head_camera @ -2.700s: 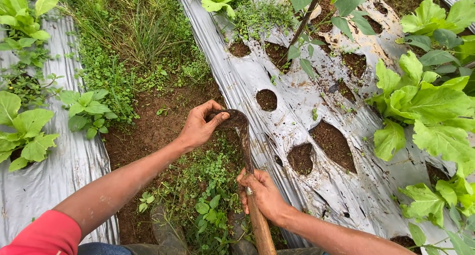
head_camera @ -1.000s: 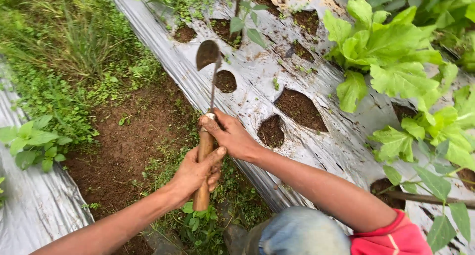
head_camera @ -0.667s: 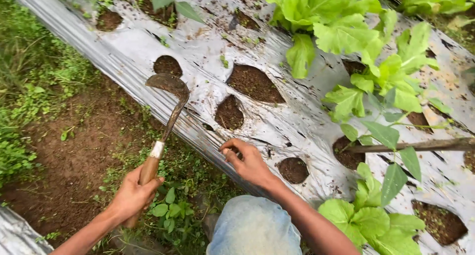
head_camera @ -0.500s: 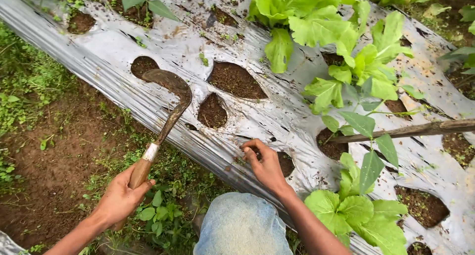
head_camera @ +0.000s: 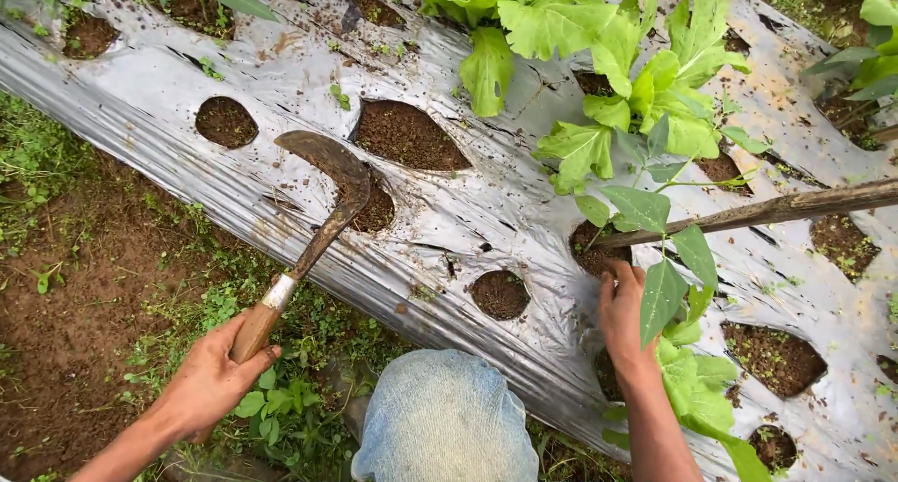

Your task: The person removes weeds by hand from the soil and around the base of plants in a garden bed covered with plastic mulch. They pull the weeds and toss them aside, then use a hoe to scrape the soil surface and clear remaining debris.

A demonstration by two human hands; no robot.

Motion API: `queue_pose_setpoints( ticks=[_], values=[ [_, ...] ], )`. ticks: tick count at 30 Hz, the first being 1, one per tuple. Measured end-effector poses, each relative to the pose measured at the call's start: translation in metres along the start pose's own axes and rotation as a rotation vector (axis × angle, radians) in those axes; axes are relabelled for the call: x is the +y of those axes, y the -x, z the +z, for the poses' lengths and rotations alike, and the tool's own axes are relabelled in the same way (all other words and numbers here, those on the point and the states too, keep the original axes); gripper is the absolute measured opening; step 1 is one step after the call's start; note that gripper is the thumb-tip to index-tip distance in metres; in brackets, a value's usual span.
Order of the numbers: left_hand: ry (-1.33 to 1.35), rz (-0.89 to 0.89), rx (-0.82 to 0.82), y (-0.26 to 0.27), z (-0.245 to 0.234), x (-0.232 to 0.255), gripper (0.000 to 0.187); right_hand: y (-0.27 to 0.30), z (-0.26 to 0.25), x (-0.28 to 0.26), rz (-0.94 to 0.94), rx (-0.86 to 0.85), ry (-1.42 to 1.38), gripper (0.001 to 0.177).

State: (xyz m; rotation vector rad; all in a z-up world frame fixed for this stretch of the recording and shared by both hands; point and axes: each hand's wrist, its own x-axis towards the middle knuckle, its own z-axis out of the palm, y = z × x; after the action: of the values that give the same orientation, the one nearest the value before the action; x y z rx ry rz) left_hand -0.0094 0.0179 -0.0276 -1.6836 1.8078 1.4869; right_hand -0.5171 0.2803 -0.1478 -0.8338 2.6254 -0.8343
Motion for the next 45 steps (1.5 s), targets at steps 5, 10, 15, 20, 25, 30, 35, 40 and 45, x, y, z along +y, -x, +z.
queue_pose_setpoints(
  ticks=[5, 10, 15, 20, 25, 30, 35, 40, 45],
  values=[
    [0.047, -0.010, -0.028, -0.002, 0.003, -0.006, 0.073, 0.001, -0.017, -0.052, -0.126, -0.065, 0.263, 0.032],
    [0.031, -0.024, -0.031, -0.003, 0.000, -0.006, 0.074, -0.005, -0.023, -0.092, -0.173, -0.117, 0.636, 0.036],
    [0.035, -0.012, -0.035, -0.007, -0.001, -0.016, 0.072, -0.022, -0.006, -0.067, -0.237, -0.113, 0.734, 0.025],
    [0.110, -0.005, -0.029, -0.009, -0.001, -0.020, 0.070, -0.006, -0.002, -0.050, -0.315, 0.053, 0.533, 0.024],
    [0.106, 0.002, -0.019, -0.006, -0.003, -0.017, 0.068, 0.052, 0.015, -0.055, -0.487, 0.022, 0.010, 0.013],
    [0.054, -0.037, -0.003, -0.005, -0.006, -0.010, 0.071, 0.114, 0.051, -0.075, -0.760, -0.430, -0.150, 0.012],
    [0.123, -0.008, 0.002, -0.006, -0.007, -0.019, 0.072, 0.131, 0.078, -0.084, -0.719, -0.527, -0.155, 0.021],
    [0.216, 0.002, -0.001, -0.005, -0.010, -0.023, 0.071, 0.126, 0.107, -0.099, -0.817, -0.364, -0.023, 0.022],
    [0.202, -0.004, 0.013, -0.003, -0.012, -0.026, 0.075, 0.107, 0.117, -0.127, -0.843, -0.453, -0.136, 0.045]
  ],
)
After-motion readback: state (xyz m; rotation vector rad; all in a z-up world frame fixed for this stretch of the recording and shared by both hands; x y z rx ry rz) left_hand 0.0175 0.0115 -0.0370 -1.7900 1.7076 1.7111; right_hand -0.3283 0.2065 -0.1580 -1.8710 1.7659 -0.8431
